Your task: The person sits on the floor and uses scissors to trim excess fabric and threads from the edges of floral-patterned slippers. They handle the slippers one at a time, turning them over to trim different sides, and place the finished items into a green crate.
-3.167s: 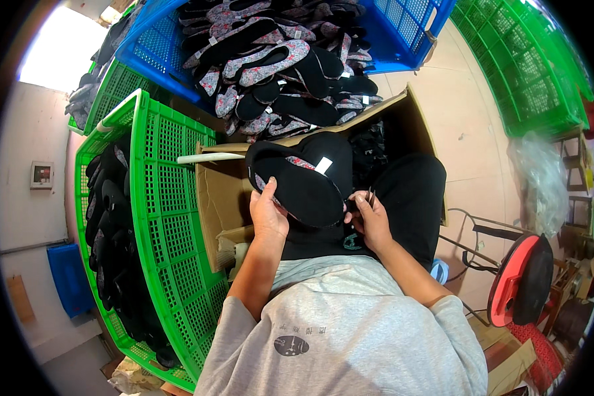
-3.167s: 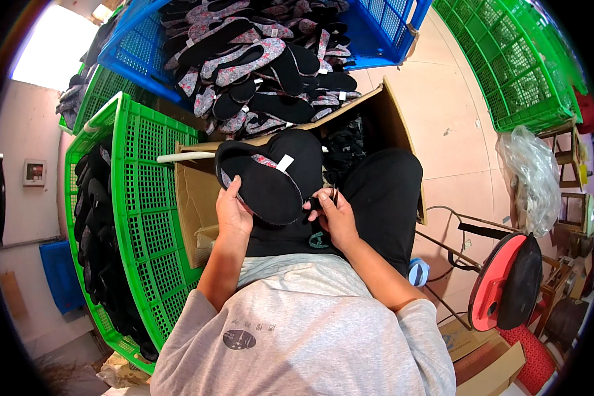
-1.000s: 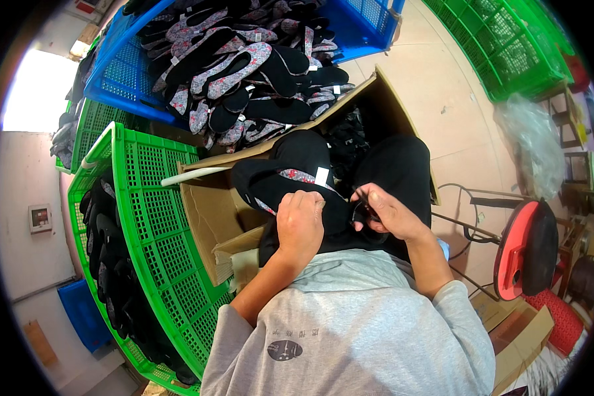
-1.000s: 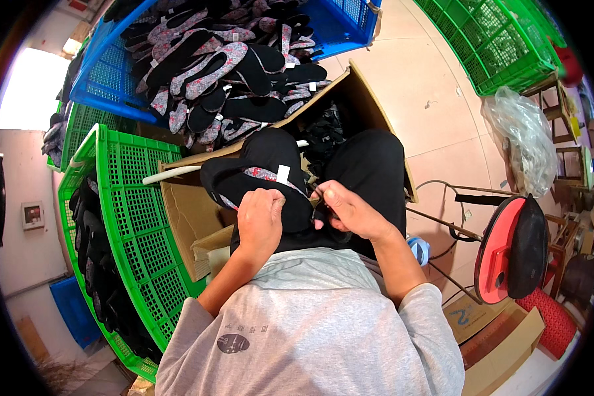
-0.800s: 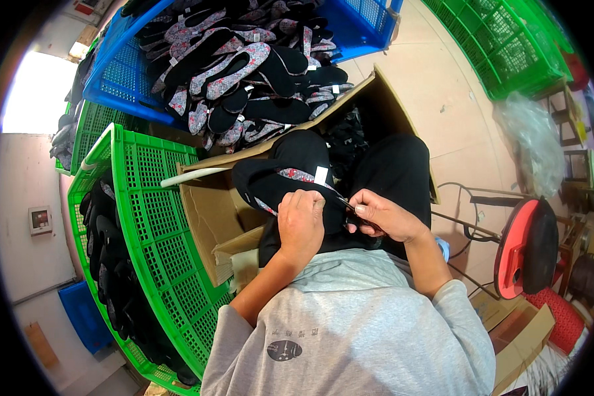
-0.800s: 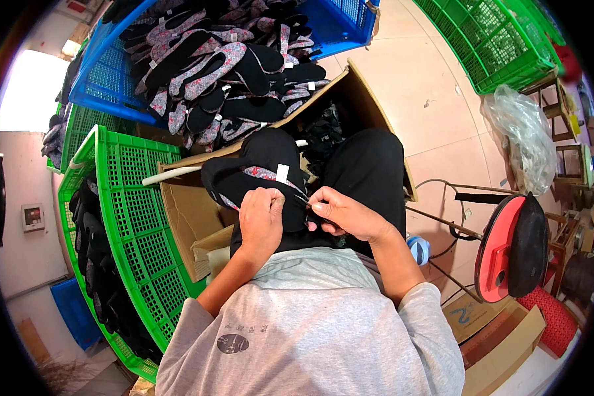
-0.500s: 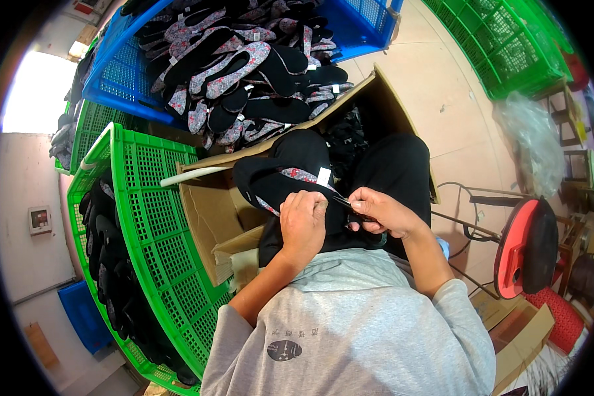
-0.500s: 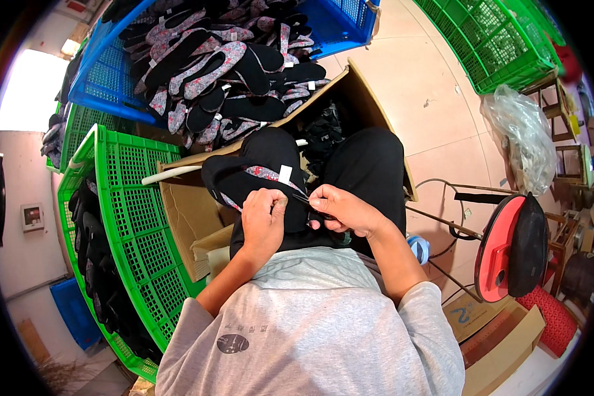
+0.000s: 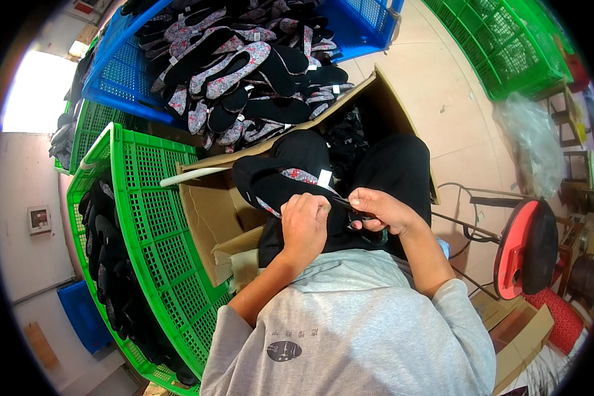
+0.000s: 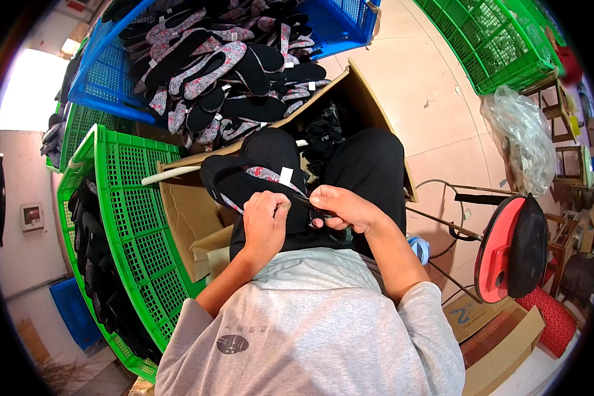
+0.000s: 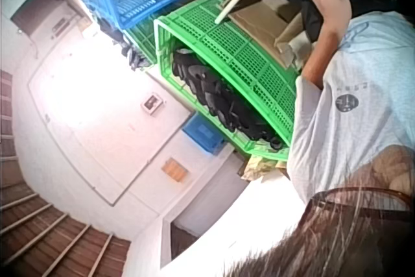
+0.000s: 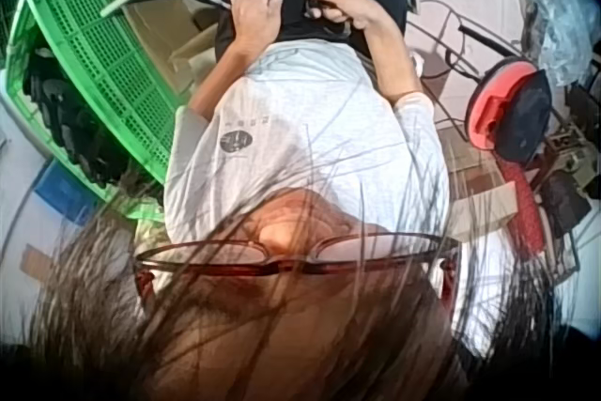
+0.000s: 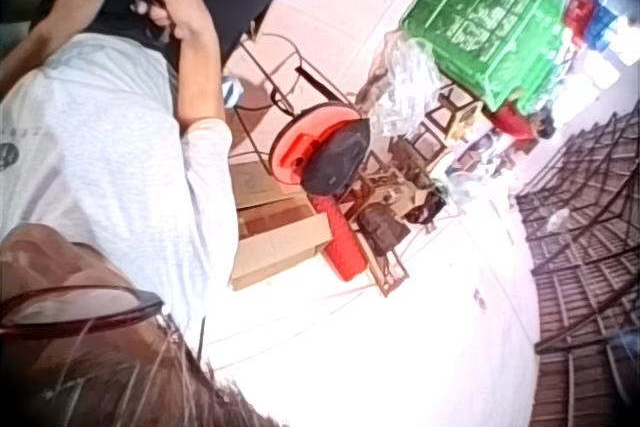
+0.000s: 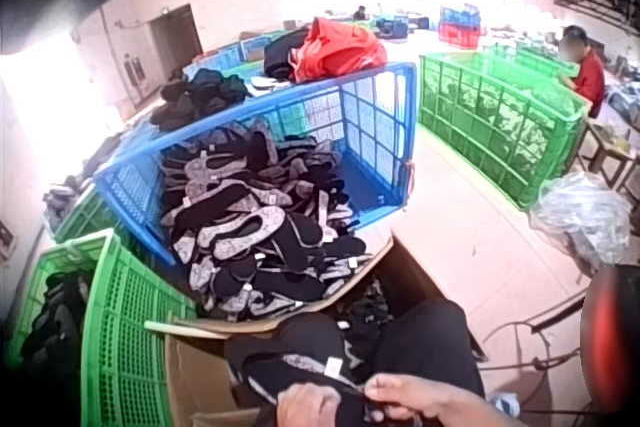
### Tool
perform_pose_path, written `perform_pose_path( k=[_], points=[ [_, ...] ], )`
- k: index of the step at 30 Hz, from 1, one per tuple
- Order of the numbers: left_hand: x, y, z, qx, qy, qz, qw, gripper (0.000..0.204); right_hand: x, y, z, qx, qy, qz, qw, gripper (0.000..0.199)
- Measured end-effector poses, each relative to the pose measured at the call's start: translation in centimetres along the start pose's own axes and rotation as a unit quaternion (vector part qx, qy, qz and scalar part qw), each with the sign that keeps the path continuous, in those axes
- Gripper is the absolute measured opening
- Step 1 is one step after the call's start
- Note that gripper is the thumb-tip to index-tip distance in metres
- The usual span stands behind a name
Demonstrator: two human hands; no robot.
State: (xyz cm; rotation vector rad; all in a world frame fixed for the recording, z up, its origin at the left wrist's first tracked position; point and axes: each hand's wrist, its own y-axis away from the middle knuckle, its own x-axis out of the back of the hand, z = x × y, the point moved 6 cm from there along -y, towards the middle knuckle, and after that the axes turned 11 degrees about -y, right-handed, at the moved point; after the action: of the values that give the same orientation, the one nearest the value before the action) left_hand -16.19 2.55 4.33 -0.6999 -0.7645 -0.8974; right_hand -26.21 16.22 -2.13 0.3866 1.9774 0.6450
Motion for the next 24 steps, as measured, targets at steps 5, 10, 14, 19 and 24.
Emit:
perform_pose_path(
  k=[5, 10, 14, 19, 24],
  points=[
    [0.0, 0.0, 0.1, -0.006, -0.003, -0.002, 1.0, 0.008, 0.3, -0.3, 0.1, -0.002, -0.016, -0.01, 1.0, 0.017],
    [-0.1, 0.0, 0.2, -0.015, -0.022, -0.005, 1.0, 0.007, 0.7, -0.7, 0.3, -0.005, -0.023, -0.012, 1.0, 0.017],
    [-0.2, 0.0, 0.2, -0.017, -0.028, -0.008, 0.999, 0.007, 0.9, -0.9, 0.4, -0.007, -0.023, -0.008, 1.0, 0.018],
    [-0.2, 0.0, 0.4, -0.021, -0.036, -0.008, 0.999, 0.008, 1.0, -0.9, 0.5, -0.004, -0.03, -0.015, 0.999, 0.018],
    [-0.2, 0.0, 0.3, -0.023, -0.04, -0.009, 0.999, 0.008, 1.2, -1.1, 0.5, -0.004, -0.022, -0.02, 1.0, 0.017]
  ],
)
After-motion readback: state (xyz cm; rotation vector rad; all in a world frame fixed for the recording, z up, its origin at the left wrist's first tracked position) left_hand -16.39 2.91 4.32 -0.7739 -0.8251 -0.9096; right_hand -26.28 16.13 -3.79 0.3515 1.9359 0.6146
